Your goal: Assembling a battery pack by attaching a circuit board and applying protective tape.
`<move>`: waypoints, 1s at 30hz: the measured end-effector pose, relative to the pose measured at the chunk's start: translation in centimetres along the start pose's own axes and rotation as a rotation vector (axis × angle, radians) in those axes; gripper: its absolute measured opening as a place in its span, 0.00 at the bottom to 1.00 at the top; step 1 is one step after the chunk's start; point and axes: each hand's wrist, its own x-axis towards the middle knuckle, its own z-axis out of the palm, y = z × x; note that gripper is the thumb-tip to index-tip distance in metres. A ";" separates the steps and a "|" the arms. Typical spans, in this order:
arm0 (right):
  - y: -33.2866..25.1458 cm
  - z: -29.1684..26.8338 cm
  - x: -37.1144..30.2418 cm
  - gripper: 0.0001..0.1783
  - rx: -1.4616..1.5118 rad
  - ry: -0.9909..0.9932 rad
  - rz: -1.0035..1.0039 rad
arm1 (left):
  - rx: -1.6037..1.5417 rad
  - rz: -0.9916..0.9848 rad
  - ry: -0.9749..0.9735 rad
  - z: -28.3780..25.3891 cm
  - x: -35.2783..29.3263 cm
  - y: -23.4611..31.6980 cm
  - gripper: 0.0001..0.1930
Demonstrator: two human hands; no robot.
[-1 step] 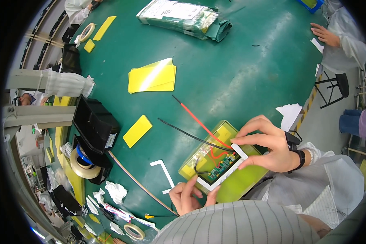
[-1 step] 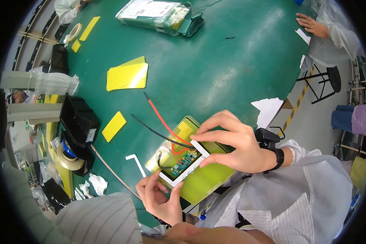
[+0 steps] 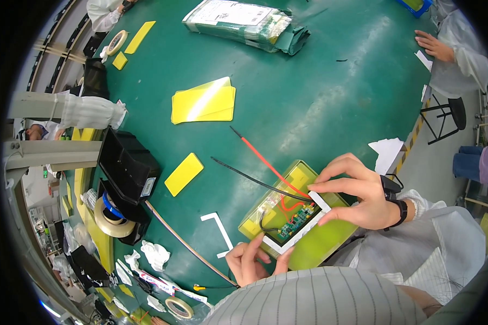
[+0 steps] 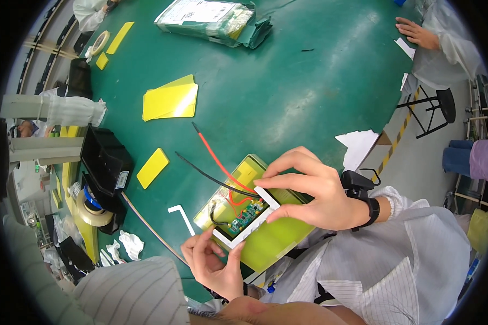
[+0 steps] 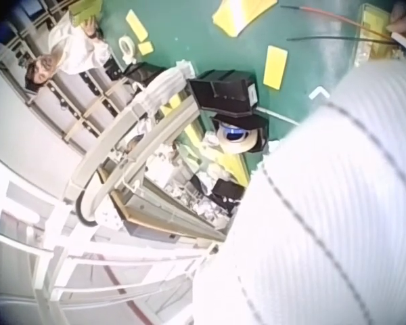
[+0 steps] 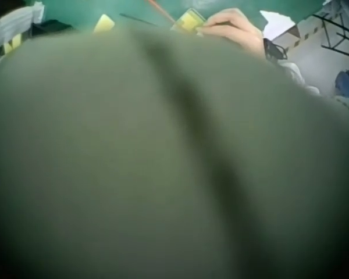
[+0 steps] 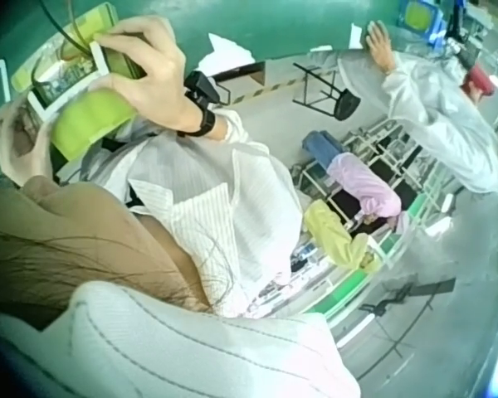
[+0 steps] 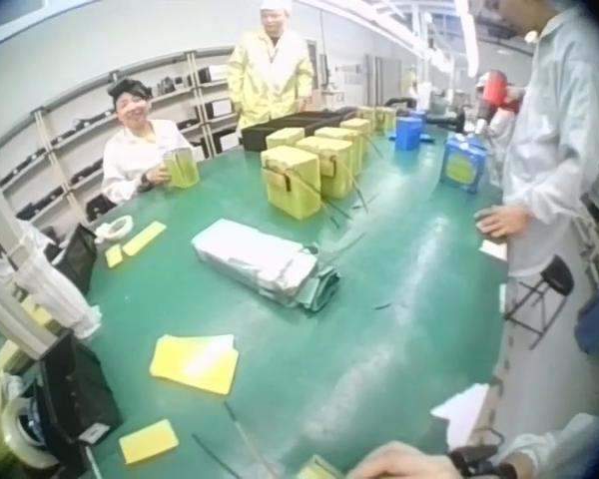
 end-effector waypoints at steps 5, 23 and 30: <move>0.1 -0.1 0.1 0.32 0.005 -0.012 -0.002 | 0.059 -0.011 -0.013 0.0 0.1 0.2 0.33; 0.0 -0.3 0.3 0.30 0.062 -0.015 -0.011 | 0.319 0.226 -0.113 -0.7 1.9 3.1 0.11; 0.3 0.3 -0.1 0.31 0.089 0.031 -0.013 | 0.365 0.399 -0.273 1.3 6.4 6.7 0.14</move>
